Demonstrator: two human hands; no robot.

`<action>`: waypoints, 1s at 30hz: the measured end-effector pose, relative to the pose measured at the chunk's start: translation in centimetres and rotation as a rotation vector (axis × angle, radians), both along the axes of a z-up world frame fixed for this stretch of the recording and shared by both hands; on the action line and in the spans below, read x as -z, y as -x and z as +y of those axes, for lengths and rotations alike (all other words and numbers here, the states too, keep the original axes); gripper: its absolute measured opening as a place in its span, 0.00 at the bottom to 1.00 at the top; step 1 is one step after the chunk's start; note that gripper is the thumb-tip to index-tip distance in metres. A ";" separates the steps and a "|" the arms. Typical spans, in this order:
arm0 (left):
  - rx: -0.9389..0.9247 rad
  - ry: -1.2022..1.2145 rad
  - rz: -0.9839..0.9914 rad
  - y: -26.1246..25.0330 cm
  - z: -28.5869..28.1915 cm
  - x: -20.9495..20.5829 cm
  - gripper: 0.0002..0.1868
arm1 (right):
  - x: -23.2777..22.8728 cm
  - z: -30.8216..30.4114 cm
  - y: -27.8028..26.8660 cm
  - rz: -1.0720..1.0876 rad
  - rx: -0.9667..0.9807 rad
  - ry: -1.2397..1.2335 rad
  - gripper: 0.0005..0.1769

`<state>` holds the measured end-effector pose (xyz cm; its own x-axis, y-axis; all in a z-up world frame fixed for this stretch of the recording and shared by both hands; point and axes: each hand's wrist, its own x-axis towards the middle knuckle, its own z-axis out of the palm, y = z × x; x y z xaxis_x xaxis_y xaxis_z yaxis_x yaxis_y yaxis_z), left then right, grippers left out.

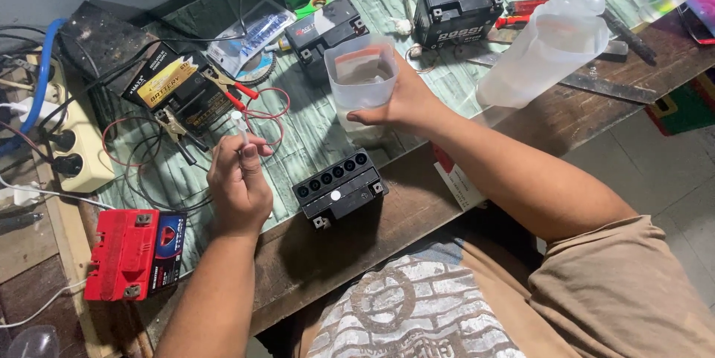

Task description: Refilling a lead-acid battery with electrolyte solution using a syringe and managing cell caps.

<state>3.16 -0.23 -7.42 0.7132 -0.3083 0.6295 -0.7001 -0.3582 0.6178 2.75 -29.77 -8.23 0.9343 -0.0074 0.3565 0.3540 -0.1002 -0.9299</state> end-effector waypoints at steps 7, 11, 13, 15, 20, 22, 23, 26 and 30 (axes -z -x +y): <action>-0.011 0.031 0.032 0.0 -0.1 0.3 0.16 | -2.7 -0.3 1.4 0.023 0.047 -0.041 0.44; 0.008 0.003 0.105 0.6 0.2 0.0 0.17 | -6.6 -1.6 3.6 0.188 0.038 -0.007 0.41; -0.005 0.002 0.100 0.7 0.0 -0.1 0.18 | -7.9 -2.1 4.7 0.120 0.035 0.013 0.42; -0.009 0.002 0.105 0.8 0.0 -0.1 0.18 | -8.3 -3.2 6.1 0.083 0.072 0.063 0.41; -0.002 0.006 0.099 0.9 0.2 0.1 0.19 | -10.6 -5.5 11.1 0.125 0.089 0.031 0.38; -0.033 -0.004 0.136 1.1 0.2 0.0 0.20 | -11.7 -6.7 13.1 0.191 0.231 0.312 0.36; -0.027 -0.004 0.134 1.2 0.3 0.1 0.20 | -11.3 -7.6 14.3 0.190 0.238 0.312 0.36; -0.048 -0.040 0.124 1.3 0.5 0.3 0.20 | -10.7 -10.4 17.7 0.203 0.359 0.235 0.38; -0.089 -0.051 0.149 1.3 0.6 0.9 0.18 | -12.4 -14.0 20.8 0.221 0.465 0.437 0.32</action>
